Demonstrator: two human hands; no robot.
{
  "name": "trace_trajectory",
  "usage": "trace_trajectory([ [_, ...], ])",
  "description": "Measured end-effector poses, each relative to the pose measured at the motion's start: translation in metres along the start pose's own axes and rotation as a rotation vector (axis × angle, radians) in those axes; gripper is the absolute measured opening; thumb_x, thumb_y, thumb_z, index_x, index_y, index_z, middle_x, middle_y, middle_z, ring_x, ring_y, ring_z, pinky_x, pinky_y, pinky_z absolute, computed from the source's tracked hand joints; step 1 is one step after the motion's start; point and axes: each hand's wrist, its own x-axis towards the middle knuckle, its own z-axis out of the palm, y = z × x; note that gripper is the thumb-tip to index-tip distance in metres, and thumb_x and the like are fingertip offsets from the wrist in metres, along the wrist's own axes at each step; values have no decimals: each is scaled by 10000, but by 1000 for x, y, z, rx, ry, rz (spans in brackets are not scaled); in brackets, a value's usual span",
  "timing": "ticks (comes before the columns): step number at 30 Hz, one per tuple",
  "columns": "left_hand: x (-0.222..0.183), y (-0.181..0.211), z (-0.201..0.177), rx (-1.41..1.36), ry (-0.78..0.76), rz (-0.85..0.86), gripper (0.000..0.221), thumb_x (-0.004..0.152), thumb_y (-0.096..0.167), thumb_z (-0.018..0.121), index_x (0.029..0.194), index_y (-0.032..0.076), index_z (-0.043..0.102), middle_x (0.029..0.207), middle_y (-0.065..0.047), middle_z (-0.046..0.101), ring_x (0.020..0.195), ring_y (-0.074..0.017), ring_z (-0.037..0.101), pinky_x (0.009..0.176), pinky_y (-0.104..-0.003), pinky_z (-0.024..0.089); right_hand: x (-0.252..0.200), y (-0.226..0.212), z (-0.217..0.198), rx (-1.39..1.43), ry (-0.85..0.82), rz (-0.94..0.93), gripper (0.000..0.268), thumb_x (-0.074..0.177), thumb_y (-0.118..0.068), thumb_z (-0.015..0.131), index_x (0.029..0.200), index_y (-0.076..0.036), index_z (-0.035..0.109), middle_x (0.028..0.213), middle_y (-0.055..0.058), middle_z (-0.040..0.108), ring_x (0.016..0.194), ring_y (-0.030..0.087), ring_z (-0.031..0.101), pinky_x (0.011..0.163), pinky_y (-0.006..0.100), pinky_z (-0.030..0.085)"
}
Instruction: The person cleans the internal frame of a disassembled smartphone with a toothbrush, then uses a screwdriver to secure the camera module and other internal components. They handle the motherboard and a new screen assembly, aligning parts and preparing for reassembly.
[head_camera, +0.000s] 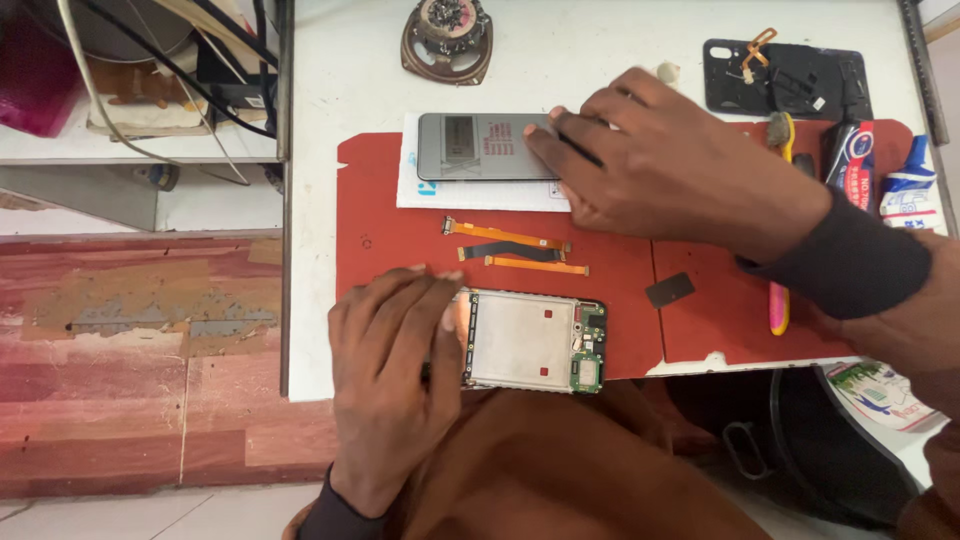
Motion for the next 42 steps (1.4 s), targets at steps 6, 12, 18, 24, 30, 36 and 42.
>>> trace_trajectory([
  [6,2,1,-4,-67,35,-3,226,863,-55,730,1076,19,741,945,-64,719,1005,-244,682,890,-414,509,-4,-6,-8,-111,36,-44,466,896,-127,639,1334,33,645,1105,130,753,1021,224,721,884,339,553],
  [12,13,4,-12,-111,20,-36,177,840,-20,802,1008,21,762,937,-69,742,957,-226,701,840,-362,544,-7,-8,-14,-200,-25,-10,519,842,-164,622,1338,-12,617,1123,118,749,1058,231,721,895,349,559],
  [18,26,14,-20,-180,11,-163,125,888,19,802,1009,27,772,969,-75,762,945,-200,734,831,-317,576,-12,0,-16,-61,106,58,396,903,-121,671,1286,-24,690,1072,79,767,1025,197,736,865,350,536],
  [24,29,23,-17,-402,-45,-278,158,923,23,772,1079,12,750,1071,-98,777,1014,-188,764,895,-298,599,-15,17,-17,81,208,173,297,898,-136,760,1174,-26,760,968,60,766,901,200,716,855,372,526],
  [30,22,24,-1,-980,-151,-549,404,961,-32,669,1346,-55,551,1217,-239,707,1108,-284,738,977,-385,634,-39,4,-52,-2,313,186,232,982,-42,757,1213,-25,735,1133,53,762,1011,178,711,989,366,503],
  [36,19,3,-8,-1605,-246,-751,560,1025,325,555,1378,-88,420,1243,-279,691,1072,-364,755,972,-459,641,-62,-20,-106,29,280,89,219,938,-104,735,1144,-43,778,1117,82,777,1085,230,733,931,382,466],
  [42,7,-8,-17,-1913,-774,-967,752,999,360,682,1506,-120,403,1247,-316,653,1126,-330,702,977,-426,572,-79,-77,-97,314,559,94,138,954,-231,691,1061,-216,775,1055,-55,776,1035,130,743,999,400,397],
])
